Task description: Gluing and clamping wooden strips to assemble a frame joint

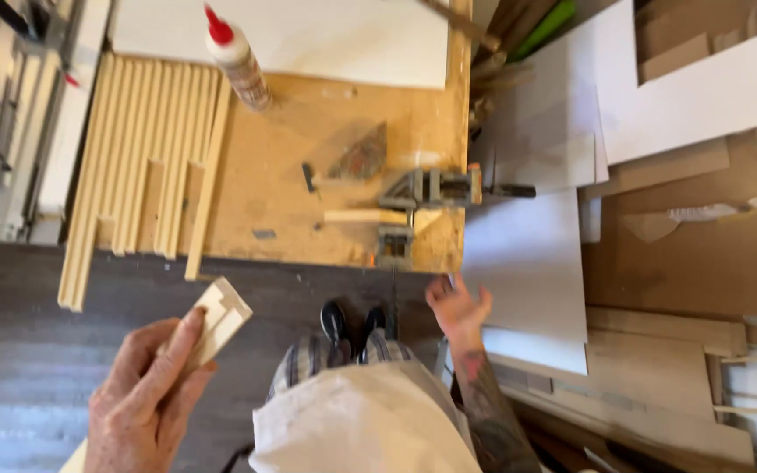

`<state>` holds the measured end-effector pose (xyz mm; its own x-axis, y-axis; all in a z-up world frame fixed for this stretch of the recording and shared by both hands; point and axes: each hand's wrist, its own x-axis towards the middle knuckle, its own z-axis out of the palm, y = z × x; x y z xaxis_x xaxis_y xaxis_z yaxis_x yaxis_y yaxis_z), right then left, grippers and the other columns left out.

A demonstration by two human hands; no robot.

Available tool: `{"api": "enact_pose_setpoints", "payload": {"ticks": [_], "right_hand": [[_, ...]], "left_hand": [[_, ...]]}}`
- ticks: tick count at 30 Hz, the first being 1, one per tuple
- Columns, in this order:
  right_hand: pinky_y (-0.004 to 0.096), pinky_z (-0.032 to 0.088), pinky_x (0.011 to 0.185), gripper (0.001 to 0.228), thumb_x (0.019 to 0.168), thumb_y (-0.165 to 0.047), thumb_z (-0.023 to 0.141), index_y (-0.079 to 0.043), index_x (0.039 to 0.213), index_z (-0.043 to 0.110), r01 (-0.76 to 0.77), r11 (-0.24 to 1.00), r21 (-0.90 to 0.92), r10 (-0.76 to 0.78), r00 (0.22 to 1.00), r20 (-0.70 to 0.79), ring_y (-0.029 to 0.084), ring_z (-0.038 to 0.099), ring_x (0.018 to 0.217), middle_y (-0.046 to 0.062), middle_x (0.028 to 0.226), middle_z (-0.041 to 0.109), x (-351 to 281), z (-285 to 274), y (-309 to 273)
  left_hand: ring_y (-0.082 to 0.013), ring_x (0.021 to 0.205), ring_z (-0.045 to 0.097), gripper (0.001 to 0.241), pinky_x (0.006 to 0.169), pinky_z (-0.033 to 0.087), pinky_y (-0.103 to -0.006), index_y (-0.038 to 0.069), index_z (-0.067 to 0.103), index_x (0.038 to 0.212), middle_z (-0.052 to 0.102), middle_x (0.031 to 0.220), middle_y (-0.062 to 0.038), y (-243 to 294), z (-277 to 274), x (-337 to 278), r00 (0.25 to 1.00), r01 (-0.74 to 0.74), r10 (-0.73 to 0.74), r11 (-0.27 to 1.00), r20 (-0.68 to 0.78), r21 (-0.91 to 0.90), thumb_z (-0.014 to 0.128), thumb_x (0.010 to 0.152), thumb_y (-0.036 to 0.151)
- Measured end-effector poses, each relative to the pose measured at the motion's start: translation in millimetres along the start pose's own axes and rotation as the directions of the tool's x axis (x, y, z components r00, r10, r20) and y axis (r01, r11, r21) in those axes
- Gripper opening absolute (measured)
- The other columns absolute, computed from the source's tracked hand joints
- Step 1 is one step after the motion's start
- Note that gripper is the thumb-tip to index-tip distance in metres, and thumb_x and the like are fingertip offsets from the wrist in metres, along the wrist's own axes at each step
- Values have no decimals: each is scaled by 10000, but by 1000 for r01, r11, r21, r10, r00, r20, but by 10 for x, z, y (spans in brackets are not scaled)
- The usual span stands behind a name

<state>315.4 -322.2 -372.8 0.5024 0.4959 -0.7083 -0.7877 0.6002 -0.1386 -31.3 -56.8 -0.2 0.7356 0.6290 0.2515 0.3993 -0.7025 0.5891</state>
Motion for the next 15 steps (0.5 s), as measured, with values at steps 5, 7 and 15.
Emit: {"api": "enact_pose_setpoints", "payload": {"ticks": [5, 7, 15], "right_hand": [[384, 453, 800, 558, 790, -528, 525, -90, 1103, 671, -50, 995, -91, 54, 998, 42, 268, 564, 1153, 154, 1206, 568, -66, 129, 42], [440, 395, 1076, 671, 820, -591, 476, -84, 1232, 632, -78, 894, -441, 36, 994, -104, 292, 522, 1369, 166, 1469, 598, -138, 216, -61], [338, 529, 620, 490, 923, -291, 593, 88, 1161, 791, 74, -101, -992, 397, 917, 28, 296, 756, 737, 256, 962, 852, -186, 616, -1233]], "left_hand": [[-156, 912, 656, 518, 668, 542, -285, 184, 597, 1451, 653, 1247, -65, -27, -23, -111, 997, 71, -69, 996, -38, 55, 693, 941, 177], [-156, 932, 669, 482, 792, 534, -302, 125, 613, 1423, 645, 1244, -89, -31, -76, -97, 998, 41, -40, 999, -46, 26, 684, 947, 146], [-138, 766, 666, 556, 683, 537, -253, 230, 538, 1487, 619, 1182, -20, -542, -421, -358, 964, 232, -216, 969, -157, 88, 658, 944, 208]]}}
